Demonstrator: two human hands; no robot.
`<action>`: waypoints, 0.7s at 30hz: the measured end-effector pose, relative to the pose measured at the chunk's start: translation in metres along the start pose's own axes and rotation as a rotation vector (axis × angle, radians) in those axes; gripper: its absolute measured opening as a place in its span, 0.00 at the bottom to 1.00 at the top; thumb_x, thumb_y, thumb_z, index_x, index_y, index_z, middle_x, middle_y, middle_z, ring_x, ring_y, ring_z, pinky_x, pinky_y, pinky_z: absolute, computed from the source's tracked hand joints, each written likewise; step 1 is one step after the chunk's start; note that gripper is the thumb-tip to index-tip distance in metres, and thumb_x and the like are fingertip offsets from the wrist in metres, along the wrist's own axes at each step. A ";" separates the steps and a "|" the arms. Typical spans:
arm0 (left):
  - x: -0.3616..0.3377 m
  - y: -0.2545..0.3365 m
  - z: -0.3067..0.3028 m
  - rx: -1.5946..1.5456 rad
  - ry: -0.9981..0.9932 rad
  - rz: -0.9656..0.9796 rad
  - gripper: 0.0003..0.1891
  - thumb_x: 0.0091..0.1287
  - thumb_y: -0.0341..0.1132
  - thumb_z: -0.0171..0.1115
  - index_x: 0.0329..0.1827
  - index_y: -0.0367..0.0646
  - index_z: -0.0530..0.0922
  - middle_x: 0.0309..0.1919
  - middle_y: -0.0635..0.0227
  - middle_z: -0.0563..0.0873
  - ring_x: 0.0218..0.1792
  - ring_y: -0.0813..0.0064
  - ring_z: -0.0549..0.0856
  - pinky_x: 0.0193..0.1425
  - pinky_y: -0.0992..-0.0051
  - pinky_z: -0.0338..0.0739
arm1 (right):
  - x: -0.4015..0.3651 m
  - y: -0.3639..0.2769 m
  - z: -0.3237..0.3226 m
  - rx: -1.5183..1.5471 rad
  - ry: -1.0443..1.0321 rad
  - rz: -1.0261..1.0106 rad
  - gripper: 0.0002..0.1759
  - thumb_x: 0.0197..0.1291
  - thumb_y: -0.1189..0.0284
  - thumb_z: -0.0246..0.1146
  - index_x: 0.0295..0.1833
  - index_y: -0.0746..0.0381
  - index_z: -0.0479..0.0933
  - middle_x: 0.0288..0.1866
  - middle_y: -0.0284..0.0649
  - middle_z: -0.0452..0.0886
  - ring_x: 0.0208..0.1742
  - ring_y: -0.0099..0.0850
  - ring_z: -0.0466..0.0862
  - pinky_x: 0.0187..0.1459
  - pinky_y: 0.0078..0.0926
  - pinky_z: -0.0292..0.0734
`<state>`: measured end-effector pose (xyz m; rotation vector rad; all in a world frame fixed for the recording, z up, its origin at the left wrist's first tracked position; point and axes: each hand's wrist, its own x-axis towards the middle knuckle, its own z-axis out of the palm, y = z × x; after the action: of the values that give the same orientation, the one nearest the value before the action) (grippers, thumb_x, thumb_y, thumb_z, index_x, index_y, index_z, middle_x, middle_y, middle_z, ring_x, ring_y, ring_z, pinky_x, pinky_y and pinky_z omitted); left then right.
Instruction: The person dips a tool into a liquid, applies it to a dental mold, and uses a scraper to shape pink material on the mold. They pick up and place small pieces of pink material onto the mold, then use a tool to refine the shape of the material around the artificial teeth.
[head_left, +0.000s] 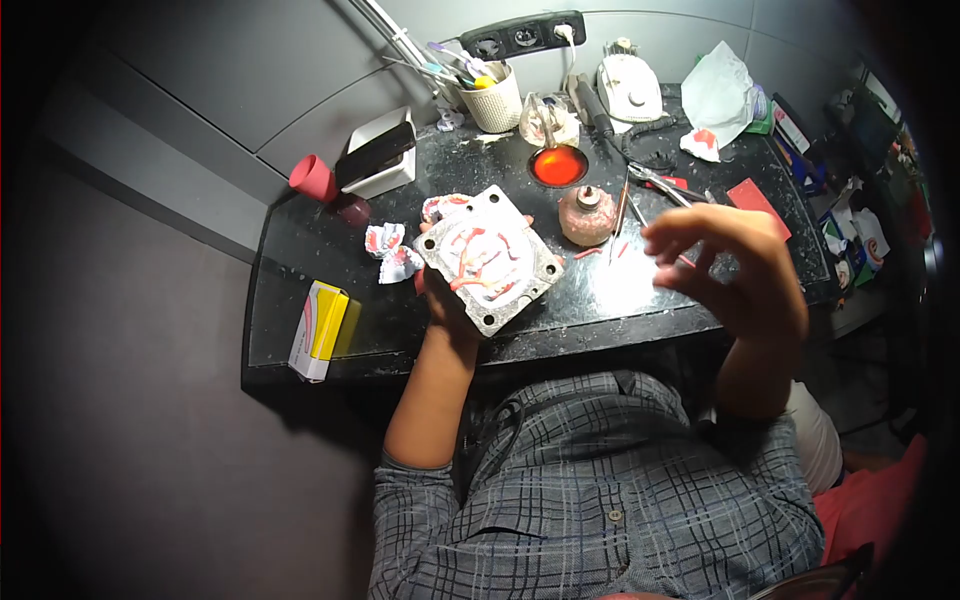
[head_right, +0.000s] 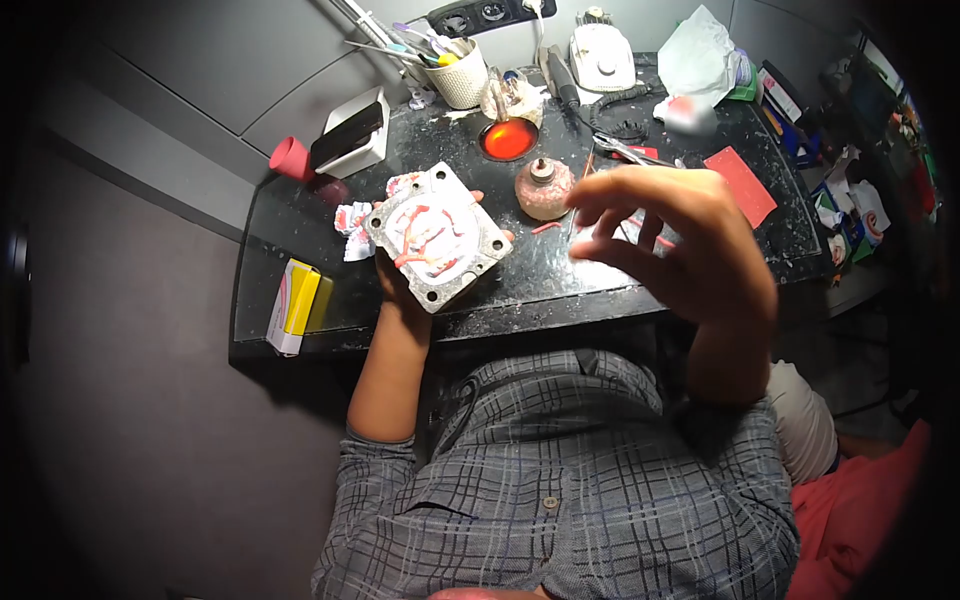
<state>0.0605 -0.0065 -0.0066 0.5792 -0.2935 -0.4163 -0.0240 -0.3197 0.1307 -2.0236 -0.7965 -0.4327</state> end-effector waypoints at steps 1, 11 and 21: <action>0.000 0.001 0.000 0.011 0.005 -0.009 0.51 0.71 0.80 0.51 0.84 0.47 0.66 0.75 0.38 0.76 0.72 0.36 0.79 0.74 0.32 0.76 | 0.003 -0.016 -0.009 -0.003 -0.015 -0.130 0.20 0.59 0.66 0.82 0.54 0.64 0.88 0.42 0.41 0.93 0.38 0.28 0.93 0.31 0.23 0.81; 0.001 0.006 -0.003 -0.040 -0.056 -0.043 0.53 0.70 0.80 0.52 0.84 0.45 0.65 0.77 0.35 0.73 0.71 0.28 0.77 0.72 0.24 0.71 | -0.001 -0.127 -0.039 0.164 -0.054 -0.448 0.17 0.64 0.68 0.78 0.58 0.45 0.86 0.56 0.27 0.90 0.55 0.32 0.89 0.52 0.27 0.88; -0.002 0.002 0.001 -0.031 -0.007 0.014 0.54 0.69 0.81 0.51 0.84 0.43 0.65 0.76 0.36 0.73 0.71 0.28 0.77 0.71 0.24 0.73 | 0.009 -0.102 -0.065 0.131 -0.235 -0.528 0.16 0.60 0.71 0.74 0.51 0.38 0.92 0.54 0.28 0.90 0.44 0.21 0.88 0.43 0.22 0.83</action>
<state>0.0590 -0.0045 -0.0049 0.5451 -0.2972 -0.4089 -0.0867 -0.3302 0.2338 -1.7457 -1.4777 -0.4249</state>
